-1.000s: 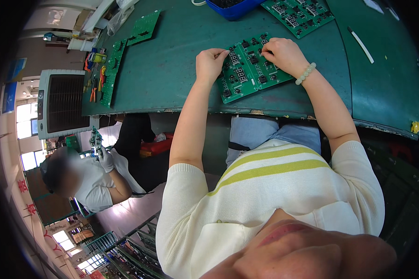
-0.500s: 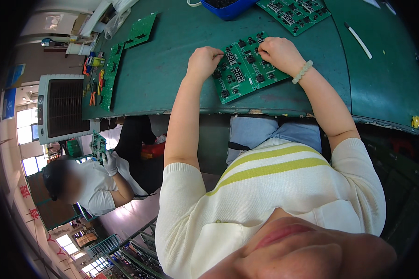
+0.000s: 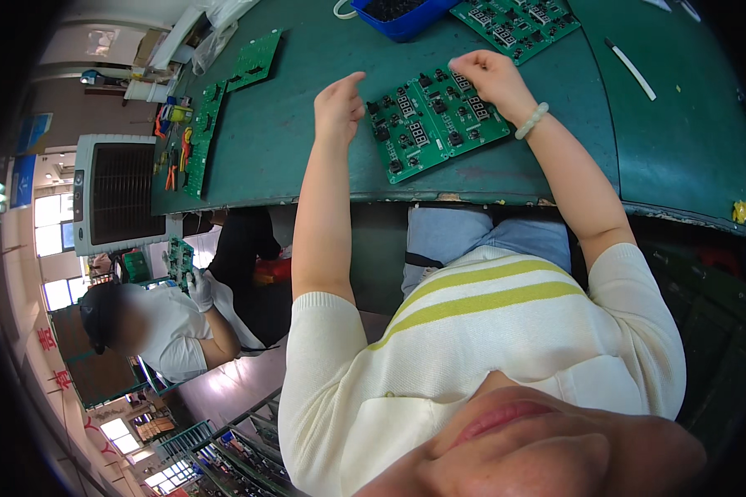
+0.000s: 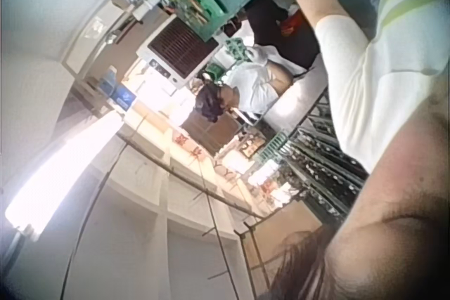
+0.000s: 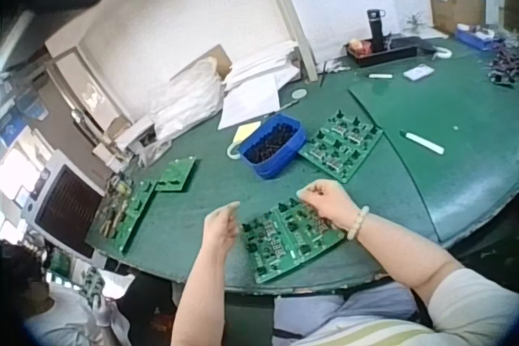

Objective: Insert small electronic components into designated slots on a printed circuit board.

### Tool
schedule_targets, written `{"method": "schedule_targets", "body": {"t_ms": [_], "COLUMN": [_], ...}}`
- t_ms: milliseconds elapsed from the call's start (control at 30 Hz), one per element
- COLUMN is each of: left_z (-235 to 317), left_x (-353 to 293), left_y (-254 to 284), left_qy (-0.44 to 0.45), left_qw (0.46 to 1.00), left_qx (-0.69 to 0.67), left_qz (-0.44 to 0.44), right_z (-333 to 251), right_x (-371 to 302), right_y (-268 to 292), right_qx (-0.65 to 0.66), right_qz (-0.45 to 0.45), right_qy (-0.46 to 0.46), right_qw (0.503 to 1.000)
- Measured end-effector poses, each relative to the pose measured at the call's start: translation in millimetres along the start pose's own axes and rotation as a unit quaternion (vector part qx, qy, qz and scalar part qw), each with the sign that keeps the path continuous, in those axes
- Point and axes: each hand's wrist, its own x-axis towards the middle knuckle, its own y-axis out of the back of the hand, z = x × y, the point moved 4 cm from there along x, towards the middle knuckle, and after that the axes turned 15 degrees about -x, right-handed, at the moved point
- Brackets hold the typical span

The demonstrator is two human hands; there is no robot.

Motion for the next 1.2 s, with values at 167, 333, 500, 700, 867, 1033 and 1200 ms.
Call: {"method": "schedule_targets", "body": {"t_ms": [167, 333, 500, 700, 867, 1033, 1200], "left_z": [-9.8, -18.5, -21.6, -14.8, -16.6, -15.9, -13.8], "left_x": [-11.1, -21.6, -16.6, -21.2, -21.6, -24.8, -20.7], "left_y": [5.2, 0.5, 0.0, -11.6, -13.9, -25.9, -39.0], "left_qy": [0.125, 0.147, 0.190, 0.150, 0.174, 0.186, 0.072], "left_qw": [0.956, 0.937, 0.863, 0.889, 0.926, 0.961, 0.996], "left_qx": [-0.265, -0.317, -0.463, -0.432, -0.335, -0.188, 0.017], "left_qz": [-0.019, -0.016, -0.071, 0.015, -0.024, -0.078, -0.048], "right_z": [33.5, 17.1, 29.3, 32.2, 22.5, 7.2, -12.5], "right_x": [14.2, 11.7, 16.5, 16.8, 11.7, 4.1, -2.7], "right_y": [13.0, 16.6, 11.2, 12.2, 11.7, 14.6, 3.8], "right_qx": [0.441, 0.454, 0.484, 0.465, 0.372, -0.080, -0.396], "right_qz": [0.035, 0.031, -0.057, -0.050, -0.065, -0.033, 0.031], "right_qy": [-0.163, -0.139, -0.140, -0.152, -0.117, 0.035, 0.155], "right_qw": [0.882, 0.879, 0.862, 0.870, 0.918, 0.996, 0.905]}}
